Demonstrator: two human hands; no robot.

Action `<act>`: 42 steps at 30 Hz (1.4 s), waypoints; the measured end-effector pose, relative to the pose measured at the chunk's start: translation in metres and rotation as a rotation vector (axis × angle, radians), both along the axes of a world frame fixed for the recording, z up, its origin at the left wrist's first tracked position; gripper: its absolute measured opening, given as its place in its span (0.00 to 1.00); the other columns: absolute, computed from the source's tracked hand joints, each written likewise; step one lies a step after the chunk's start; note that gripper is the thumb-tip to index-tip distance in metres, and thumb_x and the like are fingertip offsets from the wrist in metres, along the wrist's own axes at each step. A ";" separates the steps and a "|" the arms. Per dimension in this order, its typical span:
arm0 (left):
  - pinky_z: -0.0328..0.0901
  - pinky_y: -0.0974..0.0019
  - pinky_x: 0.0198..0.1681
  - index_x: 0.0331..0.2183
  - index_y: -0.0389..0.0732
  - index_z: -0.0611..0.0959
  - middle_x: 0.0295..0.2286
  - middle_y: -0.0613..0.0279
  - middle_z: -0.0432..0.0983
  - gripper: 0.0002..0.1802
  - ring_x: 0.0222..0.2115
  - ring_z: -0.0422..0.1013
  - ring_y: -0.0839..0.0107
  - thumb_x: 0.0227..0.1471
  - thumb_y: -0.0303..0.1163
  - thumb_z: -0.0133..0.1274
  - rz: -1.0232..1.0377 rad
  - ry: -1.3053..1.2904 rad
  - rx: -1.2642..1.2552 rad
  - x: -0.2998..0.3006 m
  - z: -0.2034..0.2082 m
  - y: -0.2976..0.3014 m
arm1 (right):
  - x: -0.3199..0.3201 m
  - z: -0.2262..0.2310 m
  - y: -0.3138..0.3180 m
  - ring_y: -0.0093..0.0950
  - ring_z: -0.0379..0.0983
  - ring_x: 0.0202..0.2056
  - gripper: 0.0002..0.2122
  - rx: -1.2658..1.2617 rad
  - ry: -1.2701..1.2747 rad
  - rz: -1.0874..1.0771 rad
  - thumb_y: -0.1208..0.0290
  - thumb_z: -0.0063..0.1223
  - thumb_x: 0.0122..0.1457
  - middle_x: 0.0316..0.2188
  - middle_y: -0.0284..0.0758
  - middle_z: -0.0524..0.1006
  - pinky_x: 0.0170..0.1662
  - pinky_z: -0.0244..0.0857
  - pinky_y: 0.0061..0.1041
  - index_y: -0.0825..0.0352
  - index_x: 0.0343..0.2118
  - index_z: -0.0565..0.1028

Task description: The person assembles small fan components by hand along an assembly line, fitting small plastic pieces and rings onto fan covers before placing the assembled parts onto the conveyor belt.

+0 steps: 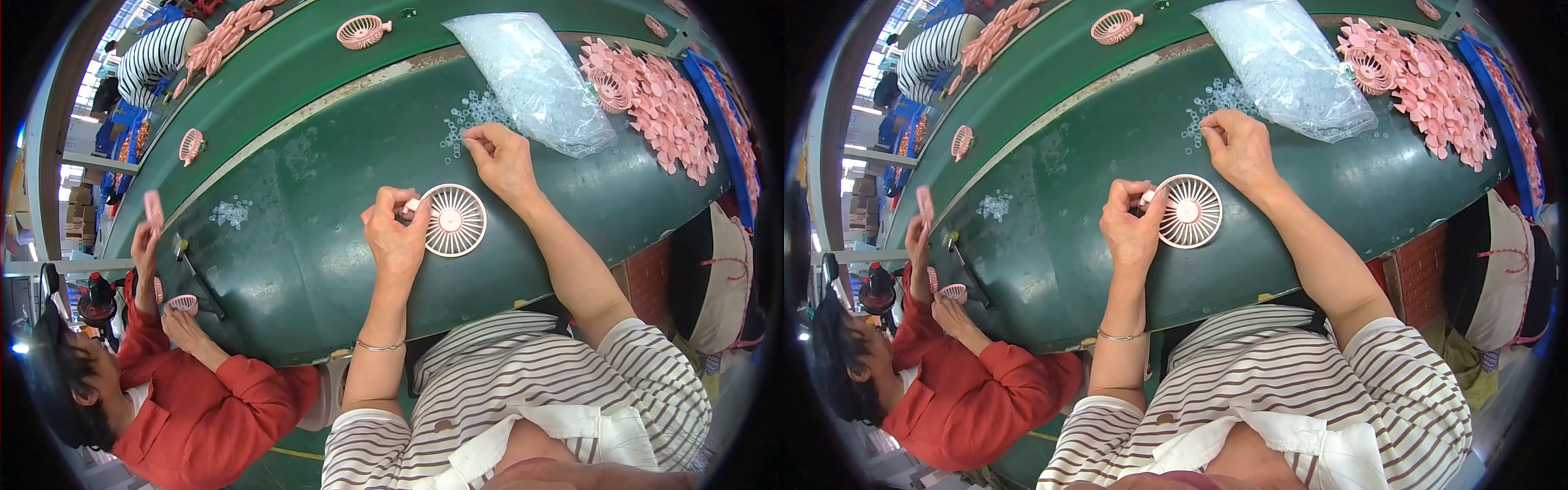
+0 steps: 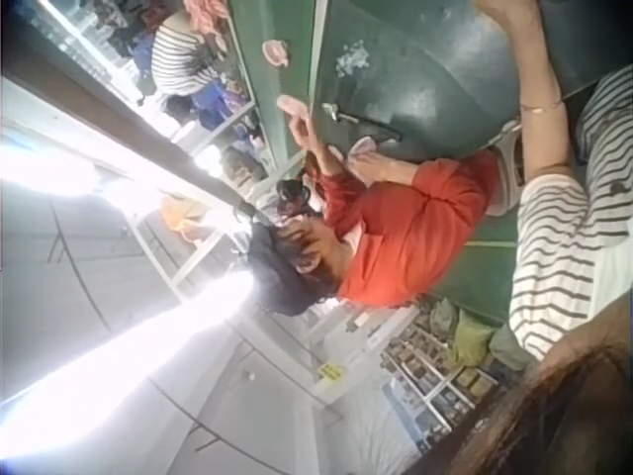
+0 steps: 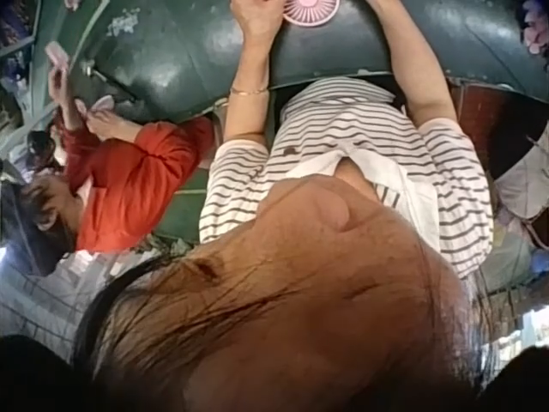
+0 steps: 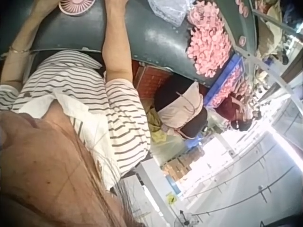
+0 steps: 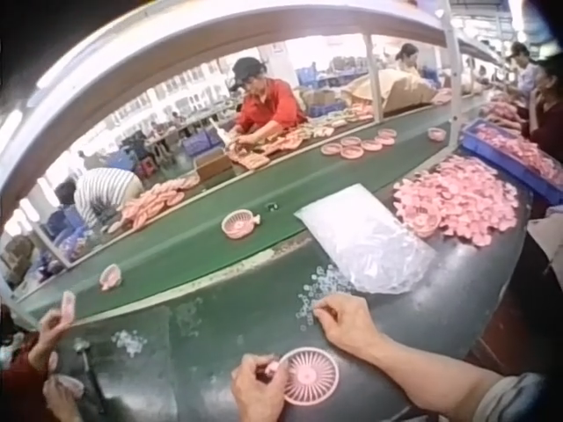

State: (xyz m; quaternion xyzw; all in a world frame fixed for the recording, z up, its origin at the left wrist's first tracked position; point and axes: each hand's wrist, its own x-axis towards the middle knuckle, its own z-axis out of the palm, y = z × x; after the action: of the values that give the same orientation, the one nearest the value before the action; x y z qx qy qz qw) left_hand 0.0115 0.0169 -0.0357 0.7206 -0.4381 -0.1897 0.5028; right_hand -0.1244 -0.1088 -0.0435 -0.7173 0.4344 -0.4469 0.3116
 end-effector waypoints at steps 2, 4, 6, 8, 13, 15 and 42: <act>0.62 0.69 0.35 0.29 0.40 0.75 0.21 0.65 0.75 0.13 0.23 0.68 0.75 0.39 0.27 0.61 0.027 0.019 0.029 -0.001 0.002 0.000 | 0.001 0.003 0.002 0.27 0.72 0.22 0.05 0.037 -0.025 -0.006 0.79 0.53 0.48 0.22 0.38 0.75 0.28 0.66 0.23 0.69 0.29 0.76; 0.64 0.72 0.31 0.30 0.38 0.73 0.22 0.64 0.75 0.15 0.22 0.69 0.78 0.39 0.28 0.62 0.033 -0.012 0.011 -0.001 0.002 0.000 | 0.000 0.004 0.002 0.26 0.72 0.22 0.05 0.073 -0.049 -0.011 0.79 0.54 0.48 0.22 0.38 0.75 0.28 0.65 0.23 0.69 0.29 0.76; 0.65 0.75 0.26 0.31 0.35 0.72 0.22 0.62 0.75 0.17 0.21 0.69 0.80 0.40 0.28 0.62 0.043 -0.043 -0.008 0.000 0.002 0.000 | -0.002 0.004 0.002 0.25 0.71 0.22 0.05 -0.036 0.032 0.001 0.78 0.54 0.48 0.23 0.38 0.75 0.27 0.65 0.22 0.69 0.29 0.77; 0.66 0.74 0.27 0.33 0.35 0.70 0.23 0.61 0.75 0.21 0.21 0.69 0.79 0.39 0.30 0.63 0.017 -0.073 0.020 0.002 0.001 0.000 | -0.001 0.006 0.005 0.25 0.71 0.22 0.05 0.024 -0.021 0.048 0.78 0.55 0.48 0.24 0.38 0.74 0.27 0.65 0.22 0.69 0.29 0.77; 0.66 0.72 0.28 0.33 0.35 0.71 0.24 0.59 0.76 0.20 0.23 0.70 0.76 0.39 0.30 0.63 0.019 -0.029 -0.015 0.002 0.005 -0.005 | 0.002 0.018 0.017 0.22 0.70 0.27 0.09 0.080 0.013 0.458 0.76 0.58 0.47 0.28 0.34 0.73 0.29 0.64 0.20 0.72 0.32 0.76; 0.66 0.72 0.29 0.33 0.35 0.71 0.25 0.59 0.76 0.19 0.23 0.71 0.75 0.40 0.30 0.62 0.026 -0.026 -0.035 0.002 0.005 -0.005 | 0.005 0.014 0.021 0.29 0.71 0.26 0.08 -0.025 0.069 0.488 0.77 0.58 0.45 0.26 0.38 0.72 0.29 0.65 0.24 0.72 0.30 0.76; 0.67 0.79 0.32 0.41 0.33 0.74 0.31 0.62 0.74 0.16 0.29 0.70 0.81 0.47 0.19 0.54 -0.131 0.391 -0.127 -0.016 0.020 -0.017 | -0.003 0.019 -0.004 0.23 0.74 0.28 0.09 0.762 -0.469 0.400 0.81 0.53 0.51 0.29 0.38 0.76 0.32 0.70 0.19 0.76 0.36 0.74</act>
State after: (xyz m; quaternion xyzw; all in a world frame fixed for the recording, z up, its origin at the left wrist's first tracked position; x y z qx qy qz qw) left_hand -0.0048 0.0000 -0.0158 0.6072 -0.3892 -0.3300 0.6090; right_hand -0.1277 -0.1131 -0.0245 -0.5018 0.3388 -0.3370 0.7210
